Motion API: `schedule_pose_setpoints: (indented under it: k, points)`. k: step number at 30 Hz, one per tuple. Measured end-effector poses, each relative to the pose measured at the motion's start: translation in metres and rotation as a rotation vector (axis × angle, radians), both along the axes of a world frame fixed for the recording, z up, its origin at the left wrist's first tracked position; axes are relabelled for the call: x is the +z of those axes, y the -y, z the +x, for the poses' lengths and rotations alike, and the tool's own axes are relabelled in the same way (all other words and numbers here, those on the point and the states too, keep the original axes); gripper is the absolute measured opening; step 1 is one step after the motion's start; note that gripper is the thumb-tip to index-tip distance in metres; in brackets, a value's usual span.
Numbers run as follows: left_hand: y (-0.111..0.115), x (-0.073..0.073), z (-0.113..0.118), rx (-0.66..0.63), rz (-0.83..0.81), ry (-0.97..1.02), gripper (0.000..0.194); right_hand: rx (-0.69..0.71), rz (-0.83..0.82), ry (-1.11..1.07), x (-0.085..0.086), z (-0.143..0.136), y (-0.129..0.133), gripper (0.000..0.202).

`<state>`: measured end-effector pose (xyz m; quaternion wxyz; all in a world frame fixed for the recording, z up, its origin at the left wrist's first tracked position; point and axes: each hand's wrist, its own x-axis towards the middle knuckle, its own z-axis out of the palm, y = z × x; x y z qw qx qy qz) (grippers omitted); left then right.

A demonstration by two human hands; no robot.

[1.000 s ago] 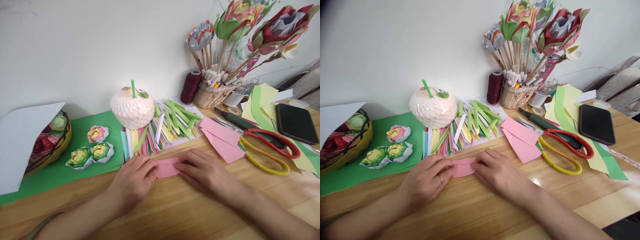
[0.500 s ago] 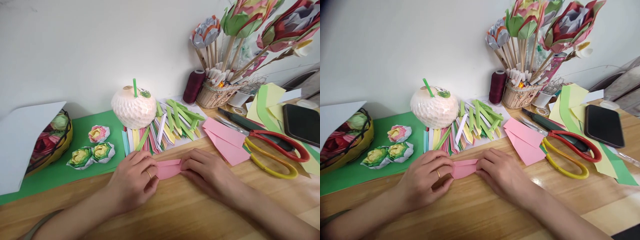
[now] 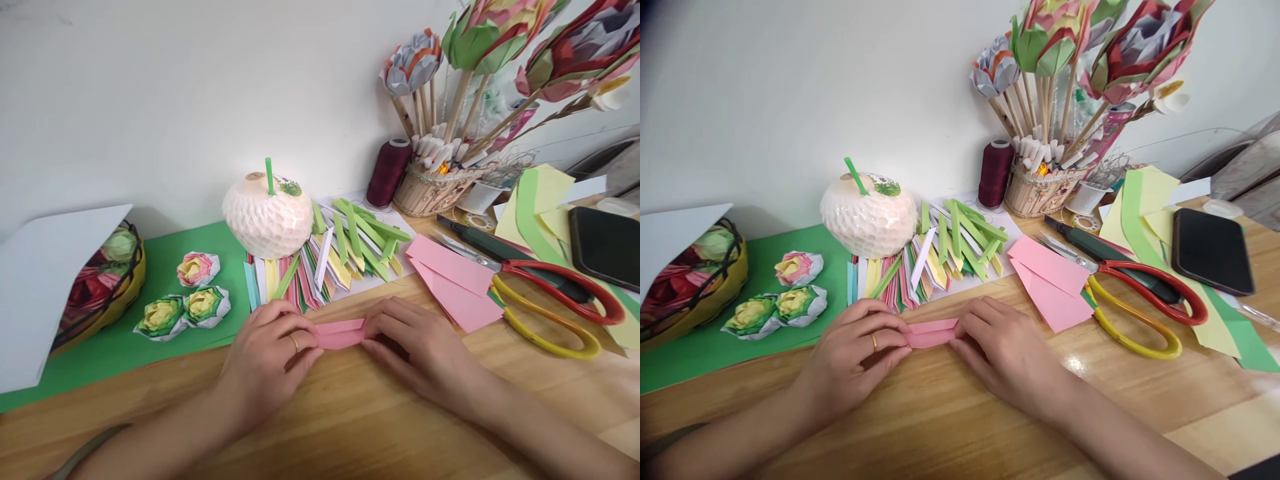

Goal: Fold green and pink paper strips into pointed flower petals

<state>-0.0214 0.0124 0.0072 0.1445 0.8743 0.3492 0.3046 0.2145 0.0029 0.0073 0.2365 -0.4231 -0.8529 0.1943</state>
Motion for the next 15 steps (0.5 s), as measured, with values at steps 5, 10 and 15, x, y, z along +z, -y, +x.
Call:
schedule_pose_setpoints:
  k: [5, 10, 15]
  points:
    - [0.005, -0.001, 0.003, 0.067, -0.054, 0.023, 0.008, -0.005, 0.011, 0.014, -0.001, -0.001, 0.0, 0.022]
    - [0.007, 0.001, 0.008, 0.136, -0.127, 0.003, 0.017, -0.028, 0.031, 0.034, 0.0, -0.004, 0.001, 0.022]
    - [0.007, 0.003, 0.012, 0.164, -0.128, -0.042, 0.02, -0.06, 0.042, 0.047, 0.0, -0.008, 0.002, 0.022]
